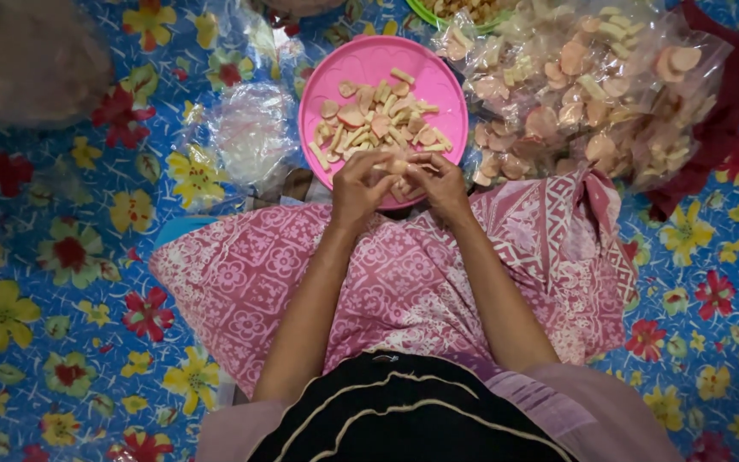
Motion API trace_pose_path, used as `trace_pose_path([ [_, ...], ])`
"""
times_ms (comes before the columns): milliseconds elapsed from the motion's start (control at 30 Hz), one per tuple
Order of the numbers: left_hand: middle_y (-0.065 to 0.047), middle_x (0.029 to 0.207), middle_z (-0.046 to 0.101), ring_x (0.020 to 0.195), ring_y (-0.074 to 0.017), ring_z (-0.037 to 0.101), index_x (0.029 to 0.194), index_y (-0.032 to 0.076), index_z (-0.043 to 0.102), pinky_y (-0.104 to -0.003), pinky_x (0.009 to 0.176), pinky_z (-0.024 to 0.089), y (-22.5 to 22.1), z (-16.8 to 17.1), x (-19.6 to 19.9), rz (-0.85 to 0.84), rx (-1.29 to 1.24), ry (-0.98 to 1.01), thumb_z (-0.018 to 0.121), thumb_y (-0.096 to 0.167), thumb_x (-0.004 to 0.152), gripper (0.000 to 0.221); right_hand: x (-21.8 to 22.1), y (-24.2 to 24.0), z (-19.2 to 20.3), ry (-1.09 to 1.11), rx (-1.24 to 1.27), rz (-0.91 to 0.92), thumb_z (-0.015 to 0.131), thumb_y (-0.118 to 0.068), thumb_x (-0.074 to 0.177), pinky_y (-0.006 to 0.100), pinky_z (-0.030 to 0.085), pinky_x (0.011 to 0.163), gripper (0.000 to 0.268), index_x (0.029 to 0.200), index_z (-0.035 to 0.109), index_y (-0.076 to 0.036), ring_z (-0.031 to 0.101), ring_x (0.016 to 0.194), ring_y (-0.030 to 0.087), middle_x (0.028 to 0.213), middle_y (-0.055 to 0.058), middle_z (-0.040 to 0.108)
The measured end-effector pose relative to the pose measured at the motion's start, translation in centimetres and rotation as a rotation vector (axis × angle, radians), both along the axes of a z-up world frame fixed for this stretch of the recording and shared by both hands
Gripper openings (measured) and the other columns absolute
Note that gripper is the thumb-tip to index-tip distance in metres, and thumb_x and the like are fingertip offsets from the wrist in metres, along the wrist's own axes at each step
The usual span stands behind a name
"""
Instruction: Sorting and arranging small food items on a plate
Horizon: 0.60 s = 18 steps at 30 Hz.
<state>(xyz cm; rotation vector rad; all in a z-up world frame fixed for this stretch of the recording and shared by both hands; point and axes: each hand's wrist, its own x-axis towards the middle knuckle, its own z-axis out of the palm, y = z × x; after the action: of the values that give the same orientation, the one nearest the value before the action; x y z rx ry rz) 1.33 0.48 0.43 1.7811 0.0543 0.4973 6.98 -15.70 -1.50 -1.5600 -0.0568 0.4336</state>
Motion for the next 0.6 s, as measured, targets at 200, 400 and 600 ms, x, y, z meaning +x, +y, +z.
trace_pose_path([
  [200,-0.008,0.091,0.067,0.094,-0.0301,0.062,0.101,0.012,0.069,-0.037,0.086,0.046,0.0,-0.4,0.0,-0.019,-0.007,-0.005,0.080,0.004,0.062,0.041,-0.5,0.3,1.1,-0.020,-0.010,0.016,0.076,-0.010,0.076,0.026,0.056,0.048,0.032,0.106,0.064,-0.004,0.067,0.058,0.019,0.086,0.014,0.065],
  [400,-0.009,0.095,0.066,0.095,-0.0319,0.062,0.105,0.013,0.067,-0.039,0.085,0.048,-0.5,0.3,-0.2,-0.097,0.008,0.050,0.078,0.005,0.068,0.040,0.3,-0.5,-2.0,0.025,-0.016,-0.111,0.076,-0.013,0.079,0.025,0.056,0.047,0.023,0.098,0.066,-0.004,0.063,0.057,0.014,0.077,0.010,0.064],
  [600,-0.008,0.095,0.065,0.092,-0.0298,0.063,0.106,0.015,0.067,-0.034,0.079,0.052,-0.2,0.2,-0.5,-0.067,0.002,0.085,0.072,0.004,0.074,0.033,-0.6,-0.1,-0.4,-0.156,-0.114,-0.075,0.071,-0.017,0.084,0.022,0.048,0.062,0.015,0.095,0.065,-0.009,0.056,0.067,0.009,0.072,0.006,0.063],
])
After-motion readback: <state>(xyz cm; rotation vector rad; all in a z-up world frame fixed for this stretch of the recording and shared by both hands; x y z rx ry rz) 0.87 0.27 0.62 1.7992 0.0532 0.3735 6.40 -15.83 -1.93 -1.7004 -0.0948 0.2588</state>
